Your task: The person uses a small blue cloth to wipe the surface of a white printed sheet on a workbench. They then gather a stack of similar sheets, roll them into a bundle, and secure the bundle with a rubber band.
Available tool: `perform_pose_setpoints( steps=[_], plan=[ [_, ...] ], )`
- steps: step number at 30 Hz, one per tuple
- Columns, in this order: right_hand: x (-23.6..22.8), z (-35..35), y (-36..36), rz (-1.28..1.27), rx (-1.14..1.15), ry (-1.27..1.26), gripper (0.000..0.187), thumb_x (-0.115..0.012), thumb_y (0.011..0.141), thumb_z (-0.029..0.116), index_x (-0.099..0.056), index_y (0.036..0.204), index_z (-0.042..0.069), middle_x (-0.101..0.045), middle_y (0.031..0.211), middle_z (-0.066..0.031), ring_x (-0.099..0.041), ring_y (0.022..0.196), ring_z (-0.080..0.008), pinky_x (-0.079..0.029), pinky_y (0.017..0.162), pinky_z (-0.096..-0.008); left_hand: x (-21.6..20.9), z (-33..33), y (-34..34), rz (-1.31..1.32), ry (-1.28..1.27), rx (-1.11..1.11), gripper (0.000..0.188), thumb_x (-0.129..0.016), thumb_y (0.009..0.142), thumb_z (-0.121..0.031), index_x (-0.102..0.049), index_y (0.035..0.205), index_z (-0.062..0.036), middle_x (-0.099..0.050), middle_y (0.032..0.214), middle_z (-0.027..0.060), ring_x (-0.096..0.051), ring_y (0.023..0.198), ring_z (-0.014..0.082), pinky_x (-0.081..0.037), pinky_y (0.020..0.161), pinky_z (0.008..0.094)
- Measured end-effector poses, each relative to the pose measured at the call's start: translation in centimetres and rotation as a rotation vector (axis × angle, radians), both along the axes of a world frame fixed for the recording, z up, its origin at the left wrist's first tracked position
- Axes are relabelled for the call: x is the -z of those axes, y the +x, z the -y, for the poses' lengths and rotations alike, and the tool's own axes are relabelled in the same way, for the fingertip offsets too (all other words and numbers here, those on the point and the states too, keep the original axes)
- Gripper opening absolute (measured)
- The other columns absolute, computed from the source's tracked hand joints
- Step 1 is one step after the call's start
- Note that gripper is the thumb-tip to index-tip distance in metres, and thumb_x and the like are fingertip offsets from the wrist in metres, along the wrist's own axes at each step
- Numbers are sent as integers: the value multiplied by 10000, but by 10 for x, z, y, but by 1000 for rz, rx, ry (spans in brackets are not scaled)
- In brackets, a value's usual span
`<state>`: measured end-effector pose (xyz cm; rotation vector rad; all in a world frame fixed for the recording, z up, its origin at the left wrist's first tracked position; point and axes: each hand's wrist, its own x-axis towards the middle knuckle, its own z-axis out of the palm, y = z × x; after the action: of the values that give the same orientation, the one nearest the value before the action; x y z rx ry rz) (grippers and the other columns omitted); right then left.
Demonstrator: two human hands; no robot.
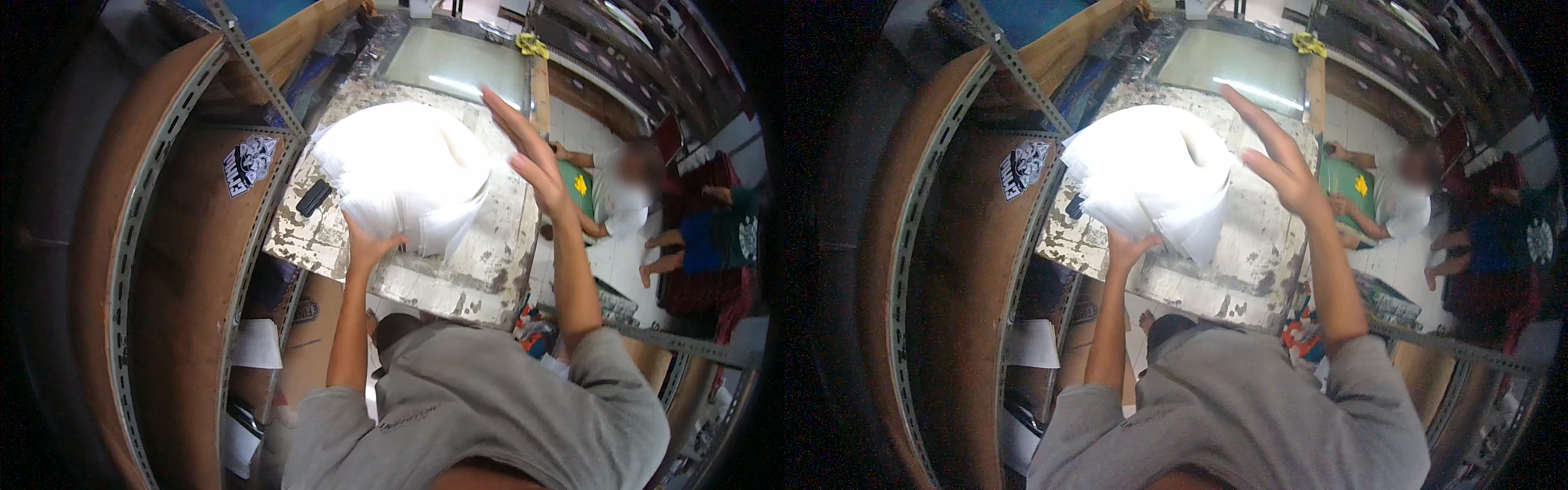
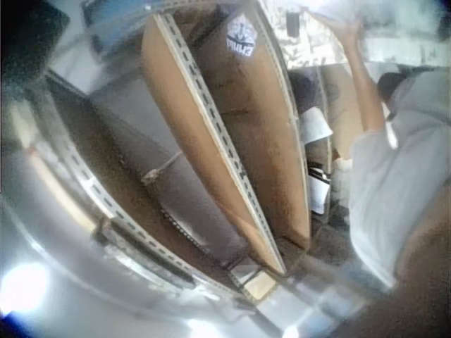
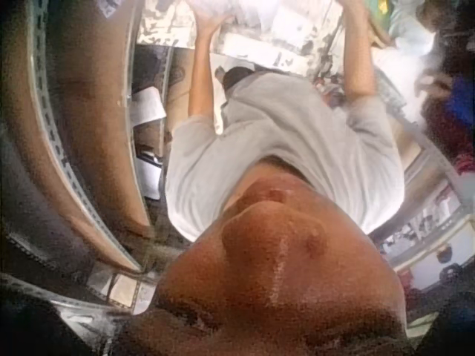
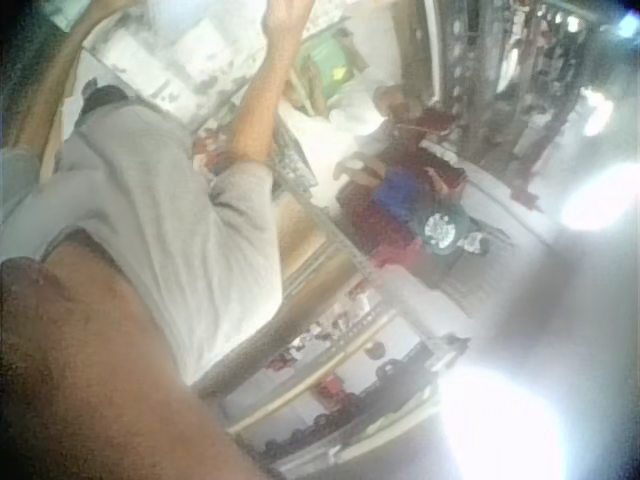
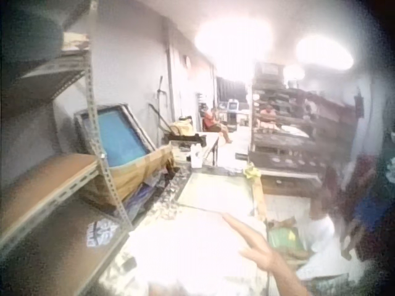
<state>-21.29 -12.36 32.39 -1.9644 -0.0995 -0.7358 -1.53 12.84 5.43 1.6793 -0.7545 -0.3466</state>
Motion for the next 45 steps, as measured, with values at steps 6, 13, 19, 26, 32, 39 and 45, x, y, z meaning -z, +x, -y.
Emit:
perform_pose_setpoints(
  steps=[6,13,19,26,32,39,45],
  plan=[
    [-70,-18,-13,-31,109,-614,733,-734,893,324,-480,1529,62,-418,1616,-172,-290,1548,-360,-229,1264,-489,-26,-11,-1,-19,31,87,1421,-1037,539,-383,-149,1548,76,-410,1496,269,-450,1380,367,-391,1145,447],
    [-33,-36,86,-287,47,-991,917,-555,940,690,-299,1629,143,-244,1697,-146,-194,1581,-308,-125,1280,-545,-19,-15,3,-97,-75,92,1268,-1022,591,-361,-249,1506,53,-495,1416,230,-509,1317,339,-431,1102,437],
    [-23,-35,102,-305,3,-980,843,-448,990,703,-287,1637,186,-240,1700,-132,-186,1581,-314,-79,1274,-588,7,-11,8,-30,-80,91,1256,-1019,585,-408,-285,1491,59,-506,1403,224,-514,1310,344,-437,1092,443],
    [-25,-46,102,-325,72,-1028,922,-321,939,840,-318,1626,225,-214,1699,-159,-126,1588,-332,-46,1268,-625,-2,-15,6,-67,-84,107,1125,-1008,603,-365,-389,1441,60,-562,1345,213,-559,1251,339,-446,1078,451],
    [-28,-49,104,-384,15,-968,1012,-284,888,905,-316,1627,214,-194,1703,-159,-124,1590,-316,-63,1286,-568,-6,-14,3,-84,-104,117,980,-993,628,-308,-475,1381,48,-577,1330,197,-571,1220,322,-462,1055,439],
    [-33,-54,98,-379,96,-930,946,-210,947,846,-302,1632,201,-172,1705,-179,-103,1593,-327,-31,1283,-573,4,-9,1,-42,-198,74,992,-999,625,-284,-459,1386,52,-571,1314,201,-566,1200,310,-466,1038,443],
    [-34,-9,72,-239,-87,-297,857,-420,1009,650,-195,1655,134,-158,1717,-154,-96,1597,-311,-44,1295,-514,-3,-9,0,-62,-135,54,1083,-1007,629,-297,-377,1437,53,-555,1328,203,-568,1204,317,-472,1032,444]
  ],
)
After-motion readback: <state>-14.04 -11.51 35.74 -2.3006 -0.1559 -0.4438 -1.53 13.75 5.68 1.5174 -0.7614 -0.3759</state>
